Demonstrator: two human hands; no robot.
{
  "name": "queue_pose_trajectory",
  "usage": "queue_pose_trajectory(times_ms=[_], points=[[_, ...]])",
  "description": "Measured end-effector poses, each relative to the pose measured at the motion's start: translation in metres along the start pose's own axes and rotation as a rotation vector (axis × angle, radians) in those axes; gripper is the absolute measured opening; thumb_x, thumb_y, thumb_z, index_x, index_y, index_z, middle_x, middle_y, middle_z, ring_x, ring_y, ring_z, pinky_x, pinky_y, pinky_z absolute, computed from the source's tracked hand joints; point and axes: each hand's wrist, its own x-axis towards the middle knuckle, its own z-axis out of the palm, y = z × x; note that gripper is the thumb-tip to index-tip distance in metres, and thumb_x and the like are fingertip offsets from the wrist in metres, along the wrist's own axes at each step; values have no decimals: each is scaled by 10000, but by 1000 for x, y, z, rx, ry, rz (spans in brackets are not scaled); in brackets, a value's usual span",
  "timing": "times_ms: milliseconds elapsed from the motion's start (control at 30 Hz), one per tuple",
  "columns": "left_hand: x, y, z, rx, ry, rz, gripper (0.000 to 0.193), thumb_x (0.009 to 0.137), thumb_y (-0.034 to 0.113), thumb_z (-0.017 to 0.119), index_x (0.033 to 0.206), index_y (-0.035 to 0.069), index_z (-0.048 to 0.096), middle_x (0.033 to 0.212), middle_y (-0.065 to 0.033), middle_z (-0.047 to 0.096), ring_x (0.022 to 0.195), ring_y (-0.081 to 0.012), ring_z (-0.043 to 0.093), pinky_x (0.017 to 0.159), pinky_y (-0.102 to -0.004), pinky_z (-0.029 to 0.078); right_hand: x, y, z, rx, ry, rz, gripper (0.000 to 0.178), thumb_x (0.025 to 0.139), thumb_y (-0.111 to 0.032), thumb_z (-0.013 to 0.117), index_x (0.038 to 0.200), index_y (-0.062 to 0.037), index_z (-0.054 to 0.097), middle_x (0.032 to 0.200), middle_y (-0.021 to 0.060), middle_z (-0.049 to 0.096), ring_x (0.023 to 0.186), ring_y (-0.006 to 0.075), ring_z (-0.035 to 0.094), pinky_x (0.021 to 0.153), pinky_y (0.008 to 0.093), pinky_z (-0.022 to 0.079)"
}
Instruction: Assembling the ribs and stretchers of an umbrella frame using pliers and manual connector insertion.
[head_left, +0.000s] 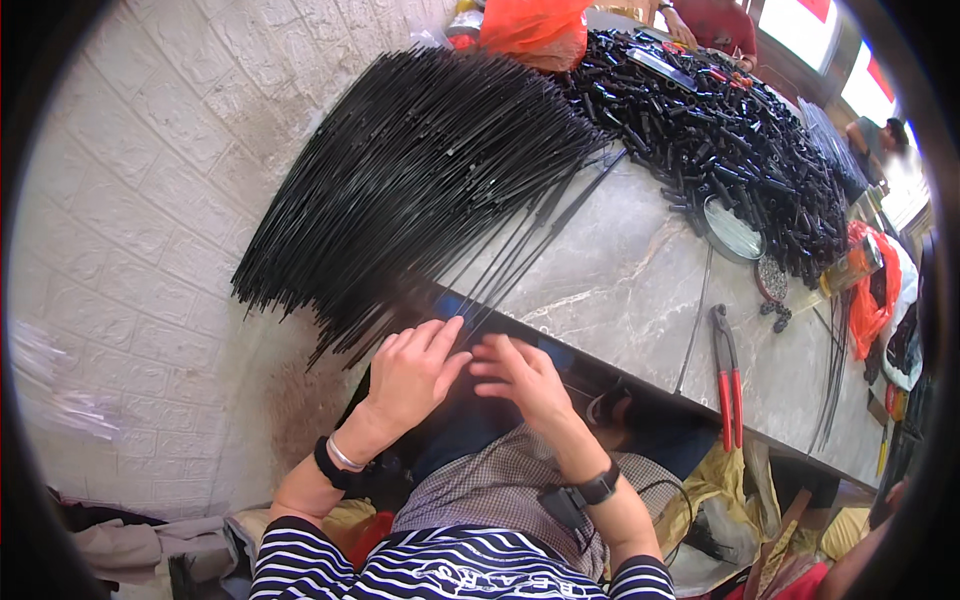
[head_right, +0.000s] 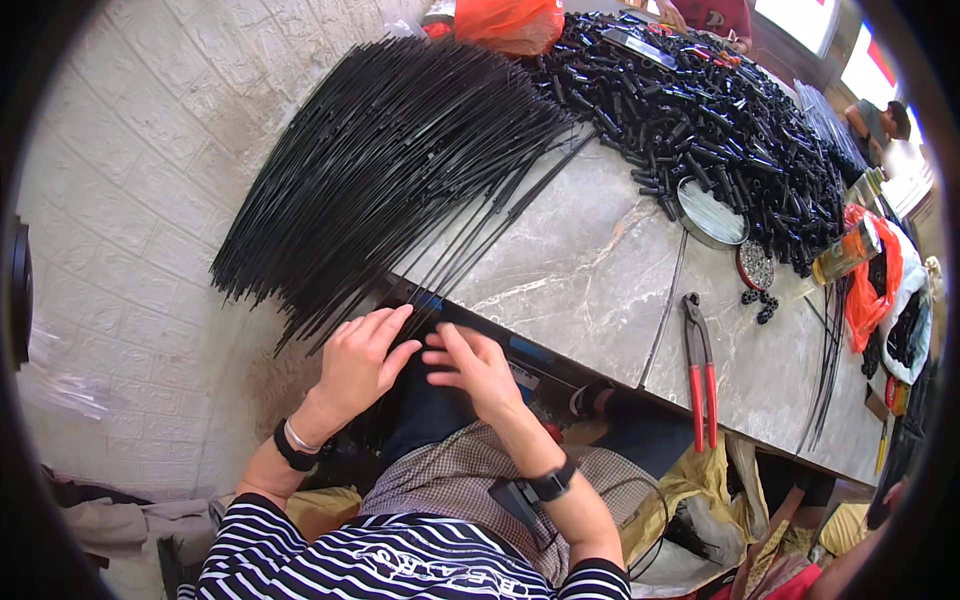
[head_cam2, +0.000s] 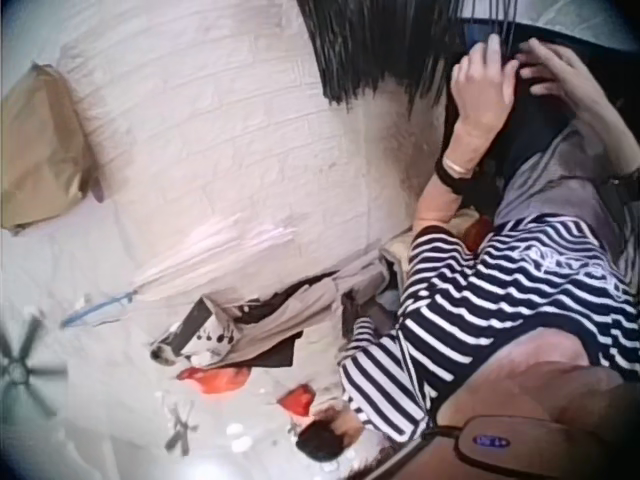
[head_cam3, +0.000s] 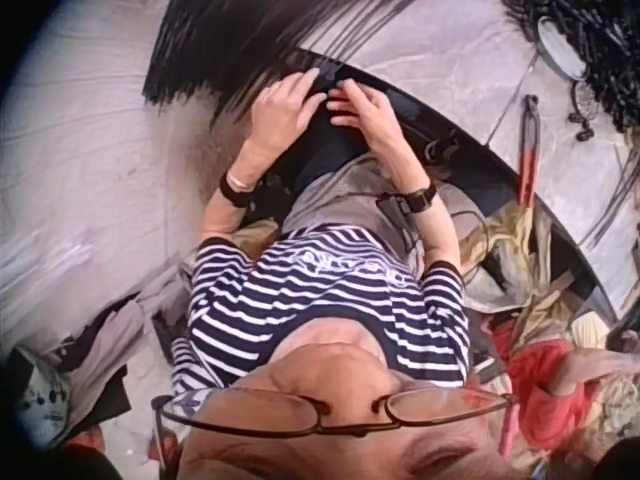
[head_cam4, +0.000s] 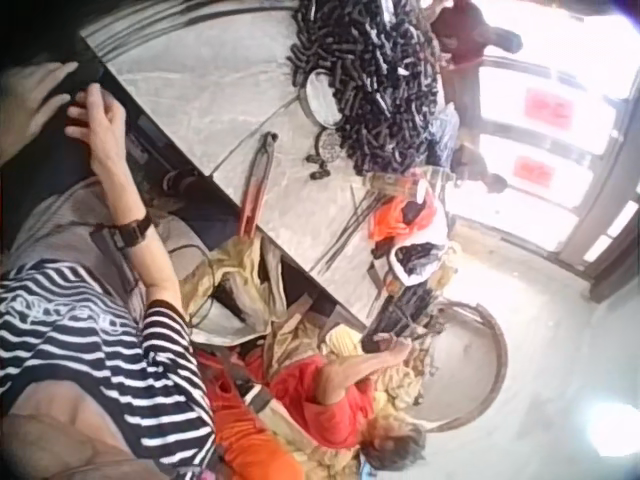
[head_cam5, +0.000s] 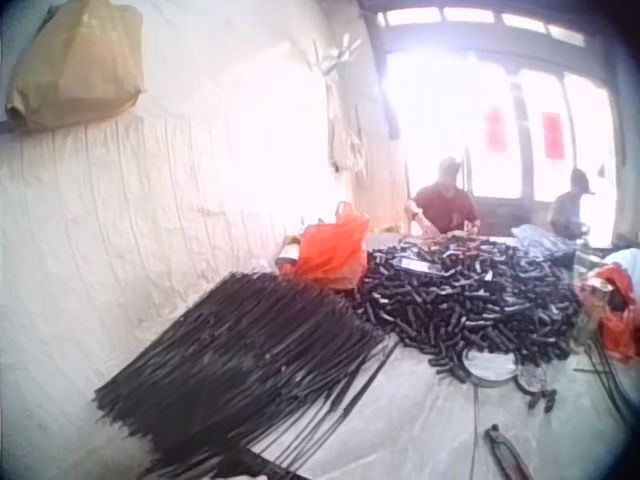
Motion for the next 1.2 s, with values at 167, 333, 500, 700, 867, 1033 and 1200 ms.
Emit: queue_pose_trajectory(times_ms=[167, 333, 500, 700, 867, 1033, 1200], points=[[-14, -10, -6, -129, 74, -55, 278, 814, 159, 694, 1045, 8, 657, 1158, -142, 625, 928, -300, 643, 761, -377, 528, 29, 6, 31, 59, 19, -42, 436, 911, -380, 634, 1098, 13, 620, 986, 56, 607, 861, 123, 616, 666, 270, 563], [-18, -12, -12, -190, 65, -62, 220, 799, 116, 700, 979, -7, 673, 1156, -139, 624, 930, -300, 641, 767, -376, 528, 39, 6, 41, -22, 117, -64, 313, 885, -324, 680, 947, -20, 641, 824, 16, 636, 682, 82, 620, 557, 236, 545], [-18, -13, -11, -193, 101, -40, 209, 803, 124, 699, 963, -8, 675, 1099, -136, 647, 908, -294, 643, 755, -371, 528, 36, 4, 36, -8, 107, -99, 216, 896, -233, 665, 918, -19, 646, 836, 53, 668, 688, 114, 648, 552, 221, 530], [-15, -12, -8, -232, 74, -78, 170, 814, 113, 684, 944, 3, 686, 971, -135, 685, 871, -297, 655, 745, -370, 531, 36, 2, 32, -28, 107, -92, 183, 902, -209, 647, 907, -26, 648, 824, 54, 676, 708, 118, 651, 579, 236, 523], [-16, -13, -6, -200, 81, -60, 160, 825, 105, 667, 945, 2, 687, 968, -137, 686, 858, -295, 657, 739, -369, 531, 32, 1, 28, -8, 101, -85, 170, 899, -207, 650, 888, -37, 656, 821, 43, 679, 697, 102, 640, 578, 236, 515], [-16, -15, -6, -187, 79, -59, 152, 826, 98, 661, 942, 6, 690, 968, -133, 688, 853, -292, 658, 733, -366, 531, 24, 0, 25, 22, 112, -74, 171, 904, -221, 637, 924, -53, 666, 794, 11, 653, 669, 79, 608, 572, 230, 503], [-9, -10, -14, -185, 68, -64, 215, 819, 116, 675, 1003, 7, 664, 1003, -118, 663, 881, -294, 636, 738, -368, 523, 16, -2, 16, -15, 124, -56, 178, 904, -222, 628, 949, -53, 664, 788, 3, 634, 659, 75, 591, 571, 229, 501]])
